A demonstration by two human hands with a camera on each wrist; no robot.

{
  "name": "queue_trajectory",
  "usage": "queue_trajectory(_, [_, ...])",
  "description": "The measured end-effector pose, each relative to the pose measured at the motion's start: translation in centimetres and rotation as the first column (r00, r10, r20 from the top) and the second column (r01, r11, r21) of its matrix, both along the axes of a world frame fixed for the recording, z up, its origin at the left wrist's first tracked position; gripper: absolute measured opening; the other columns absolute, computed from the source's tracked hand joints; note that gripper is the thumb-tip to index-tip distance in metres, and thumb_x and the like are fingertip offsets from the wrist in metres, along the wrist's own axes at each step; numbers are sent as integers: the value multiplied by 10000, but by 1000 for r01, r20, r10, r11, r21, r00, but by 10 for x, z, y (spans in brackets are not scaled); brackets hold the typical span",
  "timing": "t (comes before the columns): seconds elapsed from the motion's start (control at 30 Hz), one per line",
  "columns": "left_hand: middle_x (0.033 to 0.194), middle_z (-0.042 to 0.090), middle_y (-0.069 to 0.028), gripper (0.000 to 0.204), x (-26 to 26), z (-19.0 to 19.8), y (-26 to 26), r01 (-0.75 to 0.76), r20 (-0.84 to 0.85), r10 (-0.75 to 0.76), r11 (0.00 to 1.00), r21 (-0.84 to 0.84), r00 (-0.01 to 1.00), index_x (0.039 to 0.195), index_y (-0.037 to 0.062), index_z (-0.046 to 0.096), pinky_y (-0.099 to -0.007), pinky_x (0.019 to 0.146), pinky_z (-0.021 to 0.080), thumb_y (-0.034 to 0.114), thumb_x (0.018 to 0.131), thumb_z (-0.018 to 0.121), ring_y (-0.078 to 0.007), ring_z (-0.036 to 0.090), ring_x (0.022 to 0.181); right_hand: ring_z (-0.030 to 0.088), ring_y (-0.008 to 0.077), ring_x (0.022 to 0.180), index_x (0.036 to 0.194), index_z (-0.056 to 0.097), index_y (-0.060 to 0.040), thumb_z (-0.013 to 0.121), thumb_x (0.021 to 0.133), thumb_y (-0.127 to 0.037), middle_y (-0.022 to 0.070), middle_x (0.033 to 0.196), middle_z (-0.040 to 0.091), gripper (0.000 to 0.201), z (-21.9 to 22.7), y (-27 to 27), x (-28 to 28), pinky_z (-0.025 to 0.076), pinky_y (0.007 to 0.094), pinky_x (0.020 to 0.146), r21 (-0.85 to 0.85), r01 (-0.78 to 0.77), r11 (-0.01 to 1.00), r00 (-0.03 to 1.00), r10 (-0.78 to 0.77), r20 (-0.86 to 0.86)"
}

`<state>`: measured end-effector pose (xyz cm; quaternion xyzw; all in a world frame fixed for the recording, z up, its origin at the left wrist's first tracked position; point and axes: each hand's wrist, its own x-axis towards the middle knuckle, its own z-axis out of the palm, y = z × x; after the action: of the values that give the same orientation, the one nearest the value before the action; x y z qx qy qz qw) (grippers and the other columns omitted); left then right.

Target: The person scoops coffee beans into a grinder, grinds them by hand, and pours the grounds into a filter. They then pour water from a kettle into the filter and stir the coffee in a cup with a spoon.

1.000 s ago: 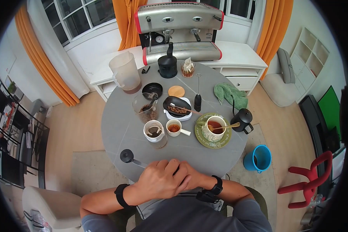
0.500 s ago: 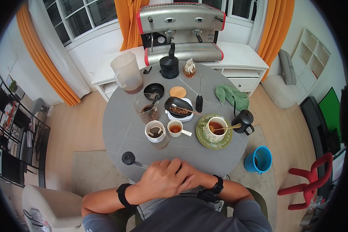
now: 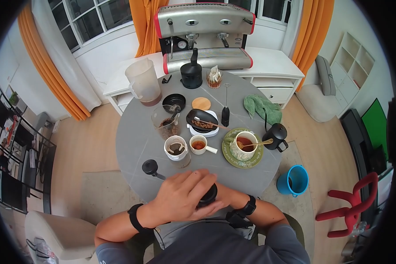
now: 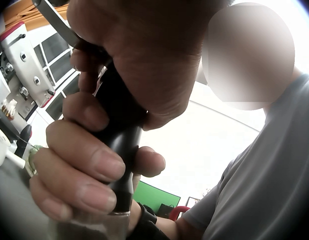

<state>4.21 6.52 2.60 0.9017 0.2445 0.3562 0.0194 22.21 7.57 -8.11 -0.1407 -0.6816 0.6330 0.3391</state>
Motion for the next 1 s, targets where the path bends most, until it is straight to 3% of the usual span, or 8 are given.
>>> queue_trajectory(0.03, [970, 638, -129, 597, -1, 1, 1, -7, 15, 7, 1000, 3, 1000, 1198, 11, 604, -341, 585, 518, 443, 825, 781, -250, 644, 720, 629, 186, 1014, 1176, 603, -60, 843, 662, -136, 57, 1096, 660, 573, 3, 2, 3, 515, 347, 910, -104, -66, 992, 997, 70, 34])
queue_trajectory(0.13, [983, 650, -149, 654, -3, 1, 4, -7, 8, 7, 1000, -11, 1000, 1218, -14, 597, -348, 603, 532, 451, 805, 798, -264, 658, 738, 625, 179, 1014, 1174, 599, -45, 857, 669, -136, 63, 1087, 654, 574, 20, 2, 3, 508, 343, 923, -175, -115, 978, 990, 126, 55])
queue_trajectory(0.37, [961, 652, -155, 747, -7, 2, 5, -31, -42, 25, 987, -157, 999, 1302, -40, 574, -356, 605, 544, 466, 801, 799, -280, 670, 723, 638, 191, 981, 1171, 586, -29, 856, 676, -136, 62, 1041, 649, 574, 25, -4, -5, 520, 340, 890, -269, -79, 960, 997, 74, -30])
queue_trajectory(0.53, [941, 650, -136, 663, -14, 0, 9, -16, -127, -2, 990, -143, 992, 1226, -24, 619, -357, 594, 548, 453, 803, 801, -280, 673, 705, 652, 199, 971, 1234, 533, -24, 863, 693, -165, 96, 1078, 660, 649, 11, 7, -5, 536, 332, 850, -398, -235, 887, 946, 303, 117])
queue_trajectory(0.63, [940, 654, -129, 605, -16, -3, 9, -31, -189, 2, 988, -152, 982, 1169, -16, 646, -355, 590, 552, 427, 793, 814, -274, 676, 701, 653, 194, 964, 1197, 558, -23, 888, 684, -188, 101, 1089, 666, 631, 8, 0, -11, 533, 329, 831, -290, -85, 953, 987, 121, 109])
queue_trajectory(0.73, [927, 648, -120, 526, -16, -7, 6, -55, -229, 24, 990, -133, 973, 1120, -4, 655, -362, 580, 547, 397, 813, 799, -269, 678, 700, 646, 183, 967, 1160, 583, -25, 894, 695, -187, 81, 1077, 667, 582, 2, -3, -12, 522, 330, 844, -222, -18, 975, 994, 42, 102])
queue_trajectory(0.83, [904, 640, -101, 409, -18, -13, 7, -84, -228, 46, 983, -163, 972, 1064, 23, 661, -374, 562, 537, 341, 836, 778, -272, 673, 692, 632, 173, 991, 1121, 606, -39, 882, 720, -172, 63, 1076, 663, 505, 4, 2, -13, 505, 333, 878, -294, -92, 951, 974, 148, 174])
queue_trajectory(1.0, [864, 630, -81, 267, -16, -14, 7, -184, -193, 146, 964, -191, 970, 996, 53, 660, -388, 536, 520, 259, 851, 750, -285, 661, 664, 625, 164, 1005, 1115, 615, -47, 870, 719, -157, 50, 1044, 663, 484, 10, -1, -21, 493, 345, 905, -312, -26, 950, 995, 56, 88])
